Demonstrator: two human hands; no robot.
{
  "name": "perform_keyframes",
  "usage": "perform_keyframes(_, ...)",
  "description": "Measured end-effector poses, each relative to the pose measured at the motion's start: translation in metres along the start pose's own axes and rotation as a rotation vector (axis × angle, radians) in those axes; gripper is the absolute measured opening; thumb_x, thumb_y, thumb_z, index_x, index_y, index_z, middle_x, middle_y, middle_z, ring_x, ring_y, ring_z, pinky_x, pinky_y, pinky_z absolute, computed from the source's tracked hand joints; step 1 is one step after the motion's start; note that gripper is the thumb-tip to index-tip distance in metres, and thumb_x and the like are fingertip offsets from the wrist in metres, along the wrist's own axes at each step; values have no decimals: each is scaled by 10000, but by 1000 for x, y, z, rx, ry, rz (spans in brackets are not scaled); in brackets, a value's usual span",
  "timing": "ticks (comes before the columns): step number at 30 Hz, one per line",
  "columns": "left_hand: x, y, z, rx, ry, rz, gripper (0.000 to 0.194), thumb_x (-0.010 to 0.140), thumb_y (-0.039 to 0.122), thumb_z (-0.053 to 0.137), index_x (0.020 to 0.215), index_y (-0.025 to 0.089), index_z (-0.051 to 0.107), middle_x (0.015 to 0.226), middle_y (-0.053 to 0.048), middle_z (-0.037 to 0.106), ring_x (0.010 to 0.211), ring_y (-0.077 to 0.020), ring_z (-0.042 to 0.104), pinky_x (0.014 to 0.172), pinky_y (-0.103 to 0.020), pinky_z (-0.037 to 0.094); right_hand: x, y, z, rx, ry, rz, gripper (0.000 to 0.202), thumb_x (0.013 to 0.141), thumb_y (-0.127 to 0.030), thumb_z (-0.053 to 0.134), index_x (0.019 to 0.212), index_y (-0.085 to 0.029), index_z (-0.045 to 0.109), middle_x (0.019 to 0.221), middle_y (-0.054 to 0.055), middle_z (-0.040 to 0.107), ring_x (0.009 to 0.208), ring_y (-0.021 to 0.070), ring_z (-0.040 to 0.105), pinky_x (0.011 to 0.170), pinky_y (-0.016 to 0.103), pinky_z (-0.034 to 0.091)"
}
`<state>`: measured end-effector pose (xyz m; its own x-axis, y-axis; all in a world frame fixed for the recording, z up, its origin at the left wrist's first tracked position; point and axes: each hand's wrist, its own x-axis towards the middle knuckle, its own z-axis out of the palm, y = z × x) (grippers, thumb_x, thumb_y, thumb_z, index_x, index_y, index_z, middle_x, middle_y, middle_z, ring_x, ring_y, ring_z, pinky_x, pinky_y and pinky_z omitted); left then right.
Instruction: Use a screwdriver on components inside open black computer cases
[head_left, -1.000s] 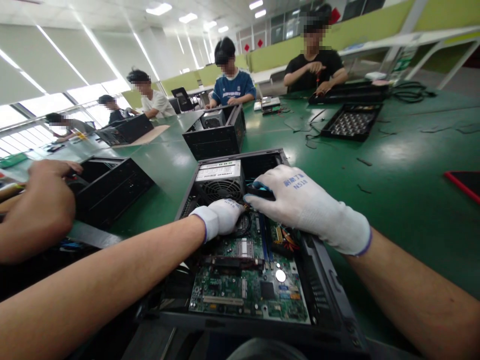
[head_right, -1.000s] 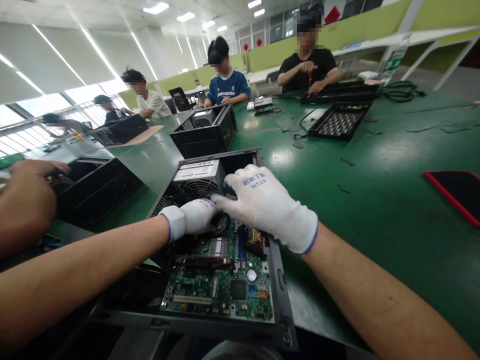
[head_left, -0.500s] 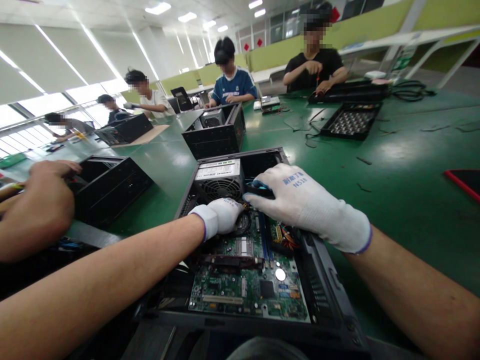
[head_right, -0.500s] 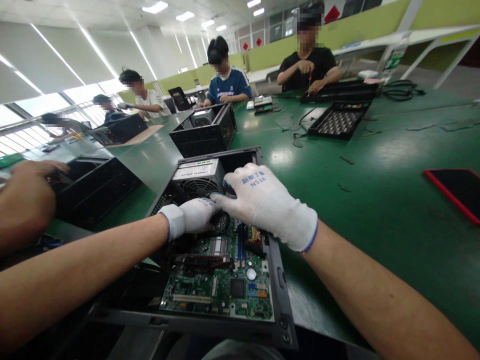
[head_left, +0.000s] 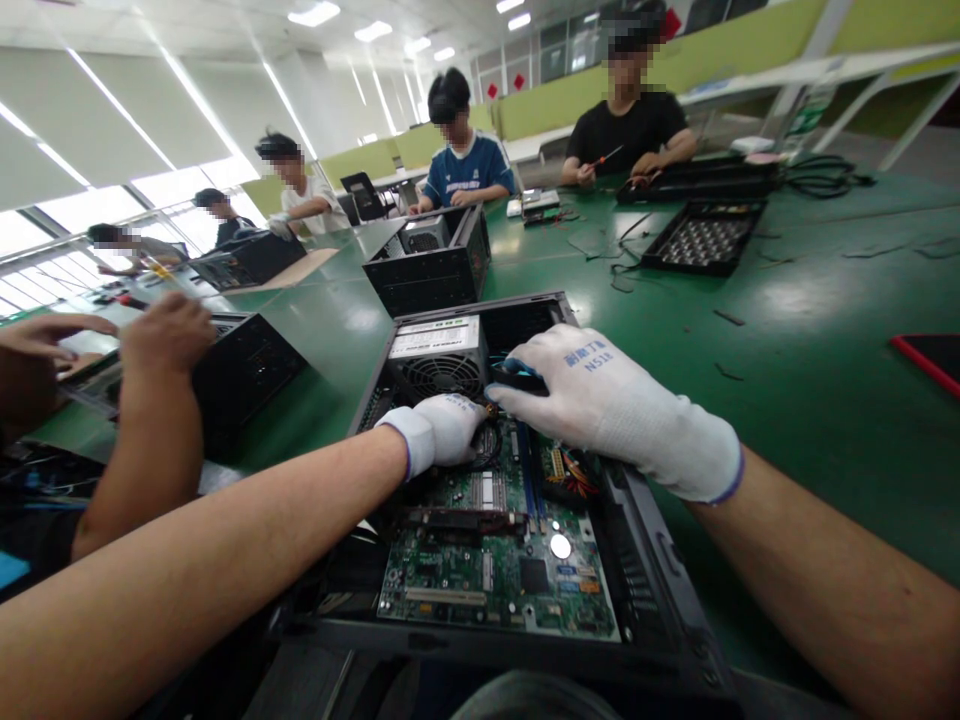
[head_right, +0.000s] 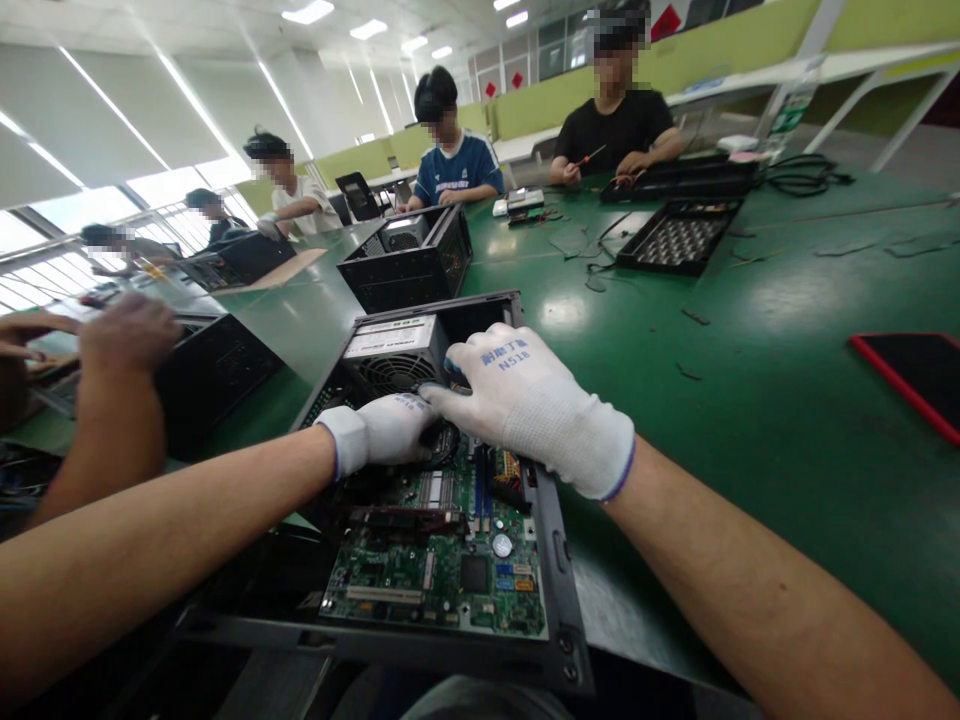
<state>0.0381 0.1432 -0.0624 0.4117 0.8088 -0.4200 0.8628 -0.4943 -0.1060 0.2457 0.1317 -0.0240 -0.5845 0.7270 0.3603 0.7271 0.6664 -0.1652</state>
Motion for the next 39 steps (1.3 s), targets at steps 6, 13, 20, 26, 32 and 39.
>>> perform_keyframes(6,1,0,0,3,-11,-8,497,804,349,772,1262,174,684,1244,-138,755,1194,-328,707,1044,-390,553,0,1,1,-9,7,-9,512,1019,-578,535,1170,-137,748,1107,151,768,1088,314,660,957,401,446)
perform_keyframes(13,1,1,-1,2,-14,-14,542,786,331,793,1290,174,671,1280,-142,743,1231,-329,690,1068,-393,538,0,-1,-1,-18,-9,-10,512,1021,-572,535,1179,-131,742,1122,158,767,1100,315,659,952,401,444)
perform_keyframes(20,1,3,-2,16,-33,-24,539,794,334,789,1292,162,672,1286,-150,740,1239,-337,684,1073,-397,537,0,0,0,-30,-4,-20,521,1023,-577,528,1180,-130,744,1111,157,770,1089,318,660,949,402,446)
perform_keyframes(26,3,2,-2,33,-38,-18,563,804,354,788,1323,180,656,1305,-133,734,1234,-311,690,1076,-367,531,0,-1,-1,-26,3,-15,519,1022,-571,538,1176,-123,747,1112,156,771,1088,317,666,941,395,445)
perform_keyframes(32,9,0,-5,50,-45,20,653,764,368,814,1361,168,641,1324,-139,724,1235,-318,686,1078,-360,527,-2,-2,-3,-48,-15,-21,531,1027,-570,528,1207,-115,735,1132,166,761,1095,321,661,940,397,437)
perform_keyframes(39,13,-3,-6,50,-72,39,692,712,348,818,1348,137,647,1303,-148,733,1220,-332,691,1055,-351,538,-1,0,-1,-35,-17,-26,519,1025,-578,536,1177,-125,738,1110,156,754,1074,312,655,925,394,432)
